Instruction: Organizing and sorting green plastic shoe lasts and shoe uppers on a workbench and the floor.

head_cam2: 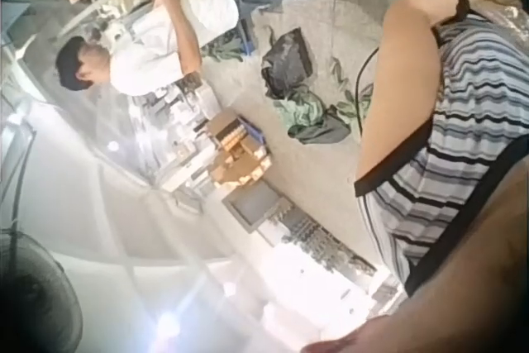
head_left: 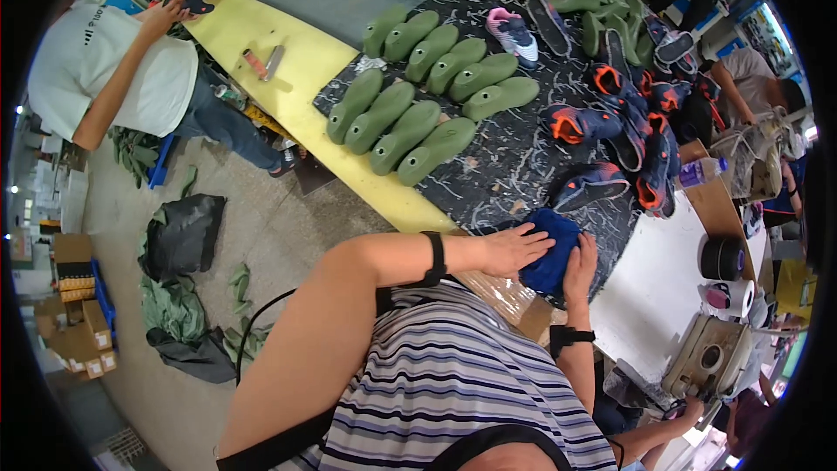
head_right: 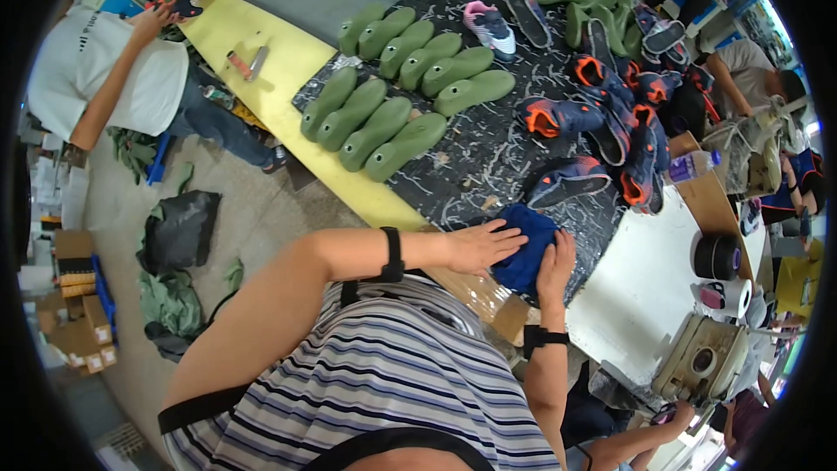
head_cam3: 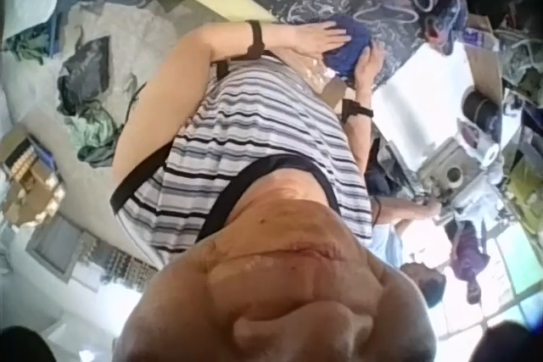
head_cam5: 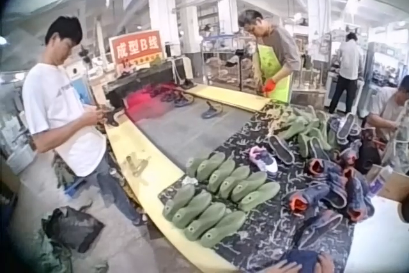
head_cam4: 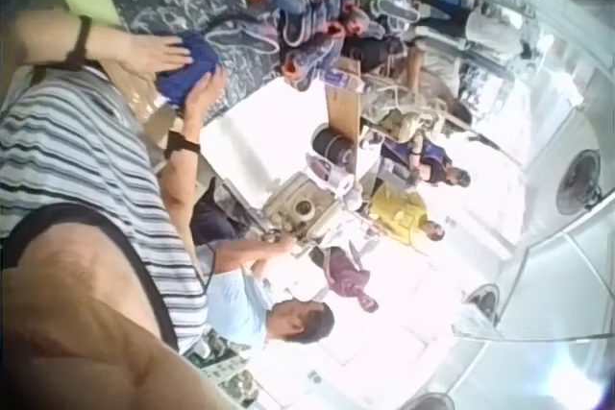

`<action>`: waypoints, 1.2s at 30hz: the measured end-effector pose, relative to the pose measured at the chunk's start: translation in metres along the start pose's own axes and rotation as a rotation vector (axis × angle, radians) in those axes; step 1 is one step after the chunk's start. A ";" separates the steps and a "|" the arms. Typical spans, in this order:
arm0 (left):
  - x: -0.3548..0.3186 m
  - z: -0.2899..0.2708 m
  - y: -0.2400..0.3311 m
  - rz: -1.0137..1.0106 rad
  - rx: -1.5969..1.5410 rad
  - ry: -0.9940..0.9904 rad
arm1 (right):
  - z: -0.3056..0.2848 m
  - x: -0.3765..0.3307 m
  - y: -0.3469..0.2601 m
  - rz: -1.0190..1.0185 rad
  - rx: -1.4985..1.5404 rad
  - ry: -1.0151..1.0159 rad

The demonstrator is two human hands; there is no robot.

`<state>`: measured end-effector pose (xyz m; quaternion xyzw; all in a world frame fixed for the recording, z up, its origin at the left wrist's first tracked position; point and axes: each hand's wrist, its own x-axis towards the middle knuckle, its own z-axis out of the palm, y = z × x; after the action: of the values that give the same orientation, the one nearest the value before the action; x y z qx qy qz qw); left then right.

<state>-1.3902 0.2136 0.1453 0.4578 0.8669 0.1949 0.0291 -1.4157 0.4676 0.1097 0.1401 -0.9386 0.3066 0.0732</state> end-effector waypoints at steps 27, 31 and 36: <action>-0.384 -0.149 -0.225 -1.095 -0.024 0.634 | 0.248 0.138 -0.365 -0.247 -0.153 -0.502; -0.431 -0.167 -0.283 -1.044 0.019 0.613 | 0.286 0.159 -0.413 -0.217 -0.111 -0.525; -0.469 -0.176 -0.336 -1.079 0.113 0.576 | 0.325 0.197 -0.452 -0.282 -0.033 -0.566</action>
<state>-1.4222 -0.3887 0.1250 -0.1160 0.9584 0.2223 -0.1363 -1.4805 -0.1186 0.1447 0.3475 -0.8979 0.2269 -0.1469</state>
